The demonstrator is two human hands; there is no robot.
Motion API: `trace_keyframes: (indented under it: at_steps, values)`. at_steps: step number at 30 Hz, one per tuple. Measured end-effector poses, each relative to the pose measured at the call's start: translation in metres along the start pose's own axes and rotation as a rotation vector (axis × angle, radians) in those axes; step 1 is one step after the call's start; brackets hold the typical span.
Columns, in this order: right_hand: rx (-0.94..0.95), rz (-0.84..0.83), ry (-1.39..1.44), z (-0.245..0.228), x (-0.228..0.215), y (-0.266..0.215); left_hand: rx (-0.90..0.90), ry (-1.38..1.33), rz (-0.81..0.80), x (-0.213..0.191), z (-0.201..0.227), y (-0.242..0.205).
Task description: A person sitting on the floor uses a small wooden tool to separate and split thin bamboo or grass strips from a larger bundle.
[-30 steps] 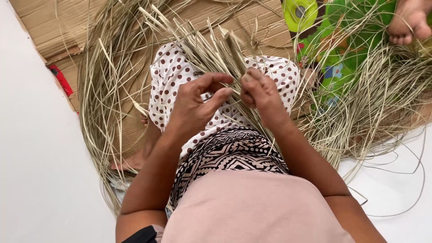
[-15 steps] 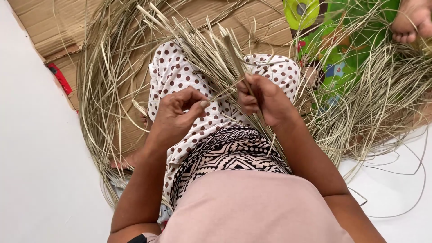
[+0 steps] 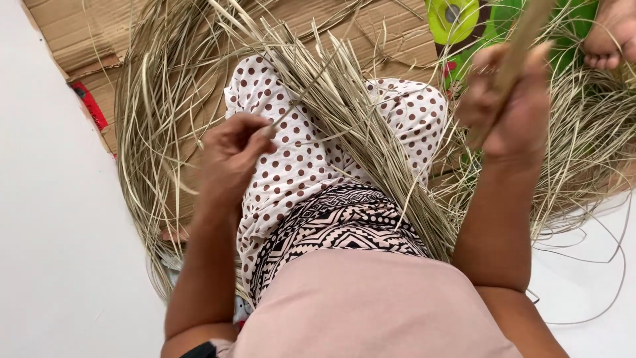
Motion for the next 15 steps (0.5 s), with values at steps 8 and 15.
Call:
trace_keyframes:
  at_steps: [8, 15]
  values:
    - [0.145, -0.608, -0.192, 0.115, 0.058, -0.008, 0.298, -0.061, -0.283, 0.065, -0.005, 0.019]
    - [0.044, -0.177, -0.596, 0.091, 0.031, 0.012, 0.185, -0.105, -0.304, 0.056, -0.016, 0.016]
Point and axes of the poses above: each hand's wrist, its own y-axis towards the middle knuckle, its own x-axis out of the palm, z = x × y, the point moved 4 cm from there along y, towards the middle knuckle, and after that the axes turned 4 degrees about -z, right-handed, at the moved point
